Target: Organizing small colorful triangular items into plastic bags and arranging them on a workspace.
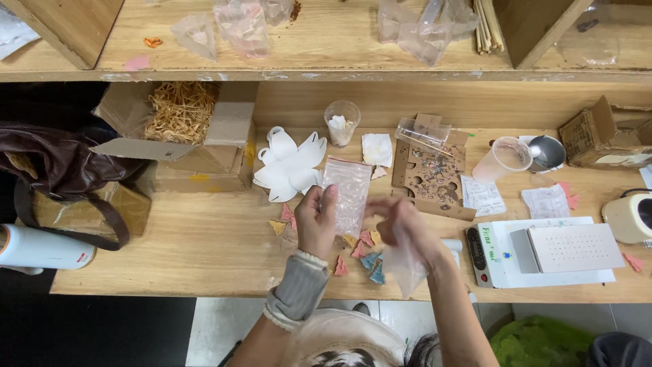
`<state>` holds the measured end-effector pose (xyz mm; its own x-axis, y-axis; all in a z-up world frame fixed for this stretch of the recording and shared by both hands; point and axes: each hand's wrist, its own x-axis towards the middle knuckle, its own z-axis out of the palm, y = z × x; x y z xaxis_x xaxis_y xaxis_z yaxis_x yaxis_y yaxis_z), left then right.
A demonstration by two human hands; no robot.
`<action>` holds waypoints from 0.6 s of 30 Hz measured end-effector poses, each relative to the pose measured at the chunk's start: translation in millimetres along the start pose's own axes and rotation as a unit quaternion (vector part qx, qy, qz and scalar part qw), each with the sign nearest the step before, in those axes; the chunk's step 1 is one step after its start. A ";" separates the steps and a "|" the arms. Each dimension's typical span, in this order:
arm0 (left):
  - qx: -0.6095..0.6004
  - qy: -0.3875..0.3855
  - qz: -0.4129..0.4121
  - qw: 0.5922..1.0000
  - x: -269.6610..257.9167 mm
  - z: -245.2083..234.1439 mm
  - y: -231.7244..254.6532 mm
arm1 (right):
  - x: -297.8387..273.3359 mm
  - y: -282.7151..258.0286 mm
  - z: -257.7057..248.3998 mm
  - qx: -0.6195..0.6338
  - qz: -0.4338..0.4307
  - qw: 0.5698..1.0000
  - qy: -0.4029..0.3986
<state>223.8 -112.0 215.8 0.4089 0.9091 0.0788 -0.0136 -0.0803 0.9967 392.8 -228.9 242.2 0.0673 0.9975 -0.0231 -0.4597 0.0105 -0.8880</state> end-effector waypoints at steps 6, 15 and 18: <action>0.054 0.065 0.088 0.993 -0.7 2.0 20.5 | 7.3 12.6 35.9 -0.185 0.125 0.968 0.116; 0.003 -0.038 0.055 0.998 1.0 -6.0 21.6 | 22.2 -8.6 49.9 -0.166 0.099 0.964 0.183; -0.001 -0.071 0.052 0.996 -1.6 -17.1 8.8 | 22.9 7.0 28.2 -0.244 0.084 0.957 0.133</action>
<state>207.4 -107.1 224.8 0.5302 0.8289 0.1782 -0.0638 -0.1706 0.9833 366.1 -204.0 248.4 0.2821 0.9280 -0.2435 -0.0202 -0.2480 -0.9686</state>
